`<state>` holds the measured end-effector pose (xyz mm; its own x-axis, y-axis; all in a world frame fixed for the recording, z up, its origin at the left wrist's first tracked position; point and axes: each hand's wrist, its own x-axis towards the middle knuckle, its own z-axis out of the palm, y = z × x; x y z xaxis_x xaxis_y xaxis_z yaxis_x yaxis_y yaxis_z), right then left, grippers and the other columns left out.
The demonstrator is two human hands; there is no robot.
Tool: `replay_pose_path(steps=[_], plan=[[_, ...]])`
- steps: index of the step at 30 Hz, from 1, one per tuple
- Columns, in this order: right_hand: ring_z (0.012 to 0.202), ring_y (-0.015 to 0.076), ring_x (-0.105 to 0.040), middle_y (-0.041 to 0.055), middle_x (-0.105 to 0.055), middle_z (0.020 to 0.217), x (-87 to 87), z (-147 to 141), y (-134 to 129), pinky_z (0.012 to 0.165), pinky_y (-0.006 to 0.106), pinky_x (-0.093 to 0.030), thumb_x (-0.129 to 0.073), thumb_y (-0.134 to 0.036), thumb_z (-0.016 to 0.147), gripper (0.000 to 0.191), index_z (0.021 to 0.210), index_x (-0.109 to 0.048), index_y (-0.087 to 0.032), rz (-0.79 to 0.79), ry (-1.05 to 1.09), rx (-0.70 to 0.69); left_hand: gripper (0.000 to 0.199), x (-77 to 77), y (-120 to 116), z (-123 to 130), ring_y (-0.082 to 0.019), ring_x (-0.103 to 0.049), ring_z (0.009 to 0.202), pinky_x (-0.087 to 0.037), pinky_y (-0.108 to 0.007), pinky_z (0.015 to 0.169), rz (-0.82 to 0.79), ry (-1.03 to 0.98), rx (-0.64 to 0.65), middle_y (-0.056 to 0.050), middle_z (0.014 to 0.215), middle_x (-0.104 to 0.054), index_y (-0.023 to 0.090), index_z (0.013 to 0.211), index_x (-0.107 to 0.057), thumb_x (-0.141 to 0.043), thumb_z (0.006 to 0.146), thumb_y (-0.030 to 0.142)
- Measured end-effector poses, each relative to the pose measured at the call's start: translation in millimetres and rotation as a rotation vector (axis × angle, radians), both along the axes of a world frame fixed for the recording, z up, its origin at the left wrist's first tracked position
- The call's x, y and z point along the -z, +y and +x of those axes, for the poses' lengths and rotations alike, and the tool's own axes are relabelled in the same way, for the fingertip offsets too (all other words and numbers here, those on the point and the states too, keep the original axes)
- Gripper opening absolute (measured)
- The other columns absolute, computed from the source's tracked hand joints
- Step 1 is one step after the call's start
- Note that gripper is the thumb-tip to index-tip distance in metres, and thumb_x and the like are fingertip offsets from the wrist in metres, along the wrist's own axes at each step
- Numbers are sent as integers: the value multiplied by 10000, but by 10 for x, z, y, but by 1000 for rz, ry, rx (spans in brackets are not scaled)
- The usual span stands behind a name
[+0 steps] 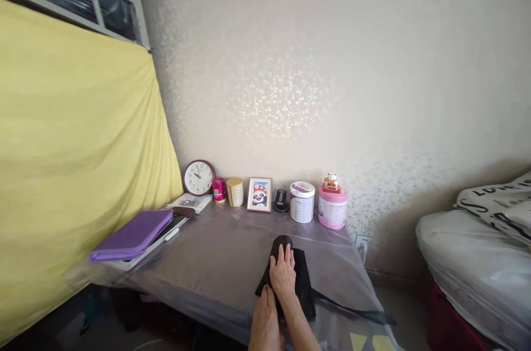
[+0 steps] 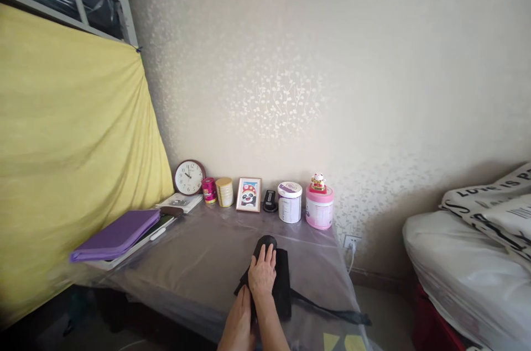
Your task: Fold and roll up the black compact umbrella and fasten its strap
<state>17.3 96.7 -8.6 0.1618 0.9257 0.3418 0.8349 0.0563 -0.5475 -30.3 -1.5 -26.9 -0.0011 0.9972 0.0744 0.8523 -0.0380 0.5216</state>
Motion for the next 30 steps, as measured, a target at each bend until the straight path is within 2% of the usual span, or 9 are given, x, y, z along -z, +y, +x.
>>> replay_pose_path(steps=[3, 7, 11, 13, 15, 19, 21, 28, 30], plan=[[1305, 322, -298, 159, -314, 1433, 10, -6, -11, 881, 453, -448, -348, -299, 851, 518, 1320, -431, -96, -20, -24, -18, 771, 75, 34, -17, -269, -260, 1321, -254, -349, 1081, -52, 7, -13, -216, 1422, -270, -29, 1351, -257, -458, 618, 102], [1300, 332, -302, 169, -318, 1430, 1, -3, -11, 903, 447, -433, -354, -308, 852, 529, 1322, -424, -75, -18, -62, -34, 800, 143, 41, -84, -290, -233, 1328, -240, -368, 1088, -61, -25, 48, -230, 1425, -244, -66, 1349, -227, -476, 617, 137], [1303, 325, -300, 181, -316, 1427, 25, 4, 3, 907, 458, -426, -349, -320, 851, 535, 1321, -423, -75, 5, -80, -49, 859, 174, 32, -102, -294, -216, 1333, -225, -398, 1089, -94, -72, 50, -188, 1446, -220, 20, 1377, -227, -496, 569, 137], [1306, 323, -296, 181, -311, 1430, 50, 14, 16, 913, 461, -420, -344, -316, 848, 537, 1322, -420, -75, 2, -81, -52, 877, 193, 49, -67, -304, -210, 1333, -224, -403, 1089, -97, -58, 31, -202, 1443, -218, 13, 1374, -228, -502, 548, 116], [1300, 323, -308, 186, -316, 1426, 78, 29, 33, 929, 464, -406, -342, -314, 843, 544, 1324, -415, -71, 1, -88, -56, 842, 222, 83, -13, -318, -208, 1330, -231, -412, 1087, -113, -26, 13, -219, 1433, -230, -2, 1364, -249, -495, 565, 97], [1280, 329, -343, 209, -326, 1414, 116, 68, 53, 963, 454, -373, -358, -311, 830, 567, 1330, -397, -49, 8, -94, -56, 645, 300, 156, 77, -307, -248, 1315, -255, -434, 1077, -153, -5, -8, -177, 1422, -276, 64, 1347, -338, -356, 702, 55], [1287, 327, -332, 211, -318, 1417, 115, 82, 48, 969, 444, -367, -365, -311, 828, 574, 1333, -389, -41, 3, -91, -60, 635, 322, 168, 91, -304, -248, 1314, -259, -446, 1073, -154, -2, -3, -167, 1423, -273, 79, 1347, -344, -320, 714, 38], [1290, 339, -322, 190, -293, 1436, 39, 74, 0, 976, 435, -361, -390, -285, 832, 559, 1341, -386, -55, -52, -96, -75, 858, 236, -29, -71, -307, -192, 1336, -257, -411, 1072, -101, -64, 86, -214, 1449, -165, 1, 1384, -183, -495, 598, 140], [1293, 342, -315, 189, -295, 1436, 17, 69, -11, 987, 427, -351, -402, -283, 832, 562, 1345, -381, -55, -69, -91, -76, 830, 203, -146, -172, -286, -227, 1332, -272, -389, 1067, -78, -144, 121, -197, 1450, -195, 18, 1384, -204, -500, 626, 183]])
